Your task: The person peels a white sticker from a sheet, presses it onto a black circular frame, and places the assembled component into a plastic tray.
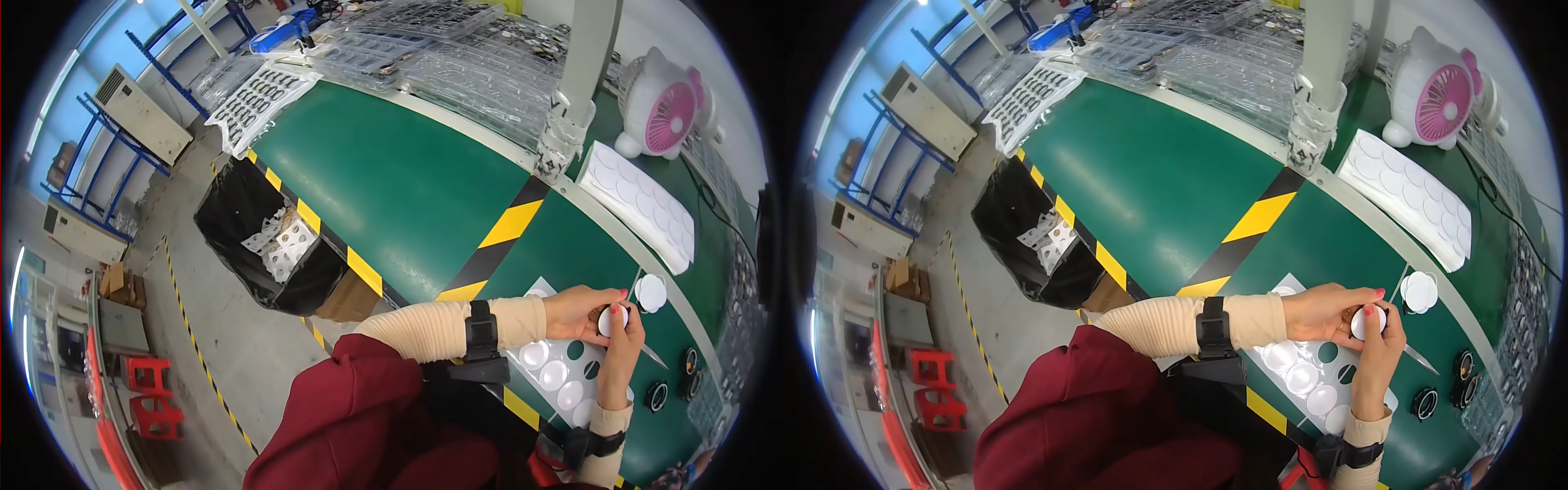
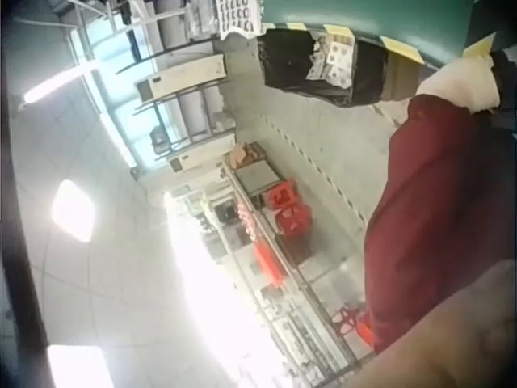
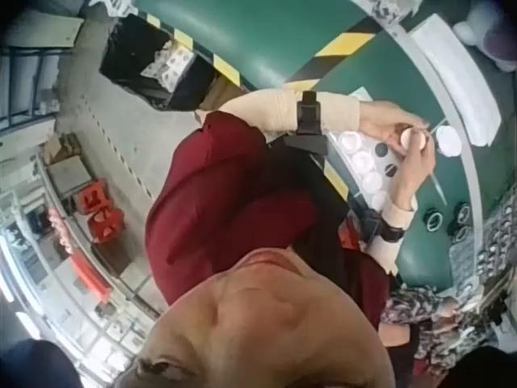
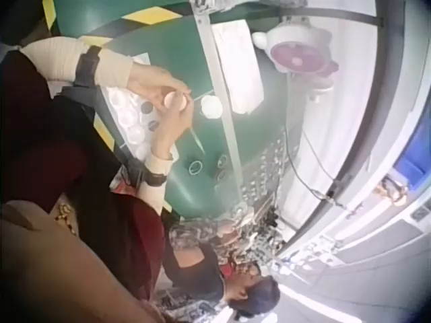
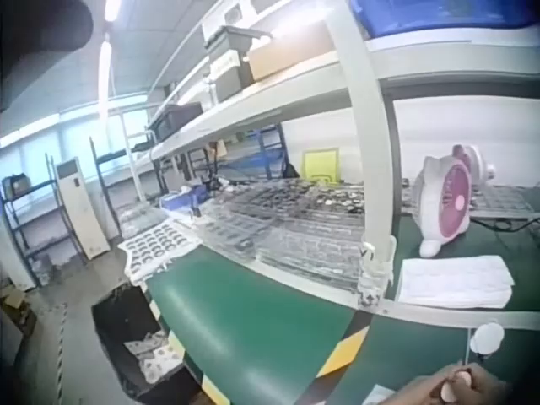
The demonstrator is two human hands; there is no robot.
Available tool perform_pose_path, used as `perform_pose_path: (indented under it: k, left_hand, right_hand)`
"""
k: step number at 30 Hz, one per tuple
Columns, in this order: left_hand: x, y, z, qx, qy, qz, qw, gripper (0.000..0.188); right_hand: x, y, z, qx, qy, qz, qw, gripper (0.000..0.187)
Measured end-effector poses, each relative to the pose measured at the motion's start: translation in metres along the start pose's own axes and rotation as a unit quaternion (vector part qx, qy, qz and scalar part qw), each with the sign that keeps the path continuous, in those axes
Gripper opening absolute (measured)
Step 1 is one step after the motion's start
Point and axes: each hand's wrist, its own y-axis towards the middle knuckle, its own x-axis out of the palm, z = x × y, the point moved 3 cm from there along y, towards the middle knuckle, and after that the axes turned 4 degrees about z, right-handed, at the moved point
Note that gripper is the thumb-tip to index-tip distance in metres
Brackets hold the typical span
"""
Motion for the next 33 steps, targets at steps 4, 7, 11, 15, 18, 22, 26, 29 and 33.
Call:
perform_pose_path:
  k: [4,7,11,15,18,22,26,29,33]
  left_hand:
    - [-0.001,0.000,0.005,0.021,0.020,0.008,1.000,0.035]
    - [0.004,-0.003,0.008,0.024,0.026,0.009,0.999,0.036]
    - [0.009,-0.006,0.005,0.006,0.018,0.004,1.000,0.036]
    - [-0.001,-0.007,0.004,0.009,0.019,0.011,1.000,0.035]
    - [0.001,-0.004,0.004,0.010,0.027,0.009,1.000,0.033]
    - [0.006,0.004,0.005,0.033,0.009,-0.012,0.999,0.031]
    - [-0.001,-0.006,0.020,0.029,0.041,0.017,0.999,0.029]
    - [0.005,-0.004,0.014,-0.004,0.057,0.040,0.998,0.030]
    - [0.011,-0.001,0.016,0.009,0.048,0.070,0.996,0.033]
  right_hand:
    - [0.018,-0.010,-0.014,-0.057,-0.015,0.022,0.998,0.016]
    - [0.012,-0.008,-0.013,-0.057,0.020,0.029,0.998,0.016]
    - [-0.005,-0.002,0.000,0.000,0.054,0.008,0.998,0.019]
    - [0.003,-0.003,0.002,-0.007,-0.011,-0.024,1.000,0.026]
    - [0.007,-0.008,-0.007,-0.035,-0.051,-0.031,0.998,0.031]
    - [-0.001,-0.012,-0.002,-0.068,0.041,0.011,0.997,0.040]
    - [0.005,0.004,-0.007,-0.046,0.107,-0.028,0.993,0.041]
    - [0.001,0.008,0.009,-0.045,0.100,0.006,0.994,0.041]
    - [-0.003,0.003,-0.002,-0.117,0.053,0.070,0.989,0.033]
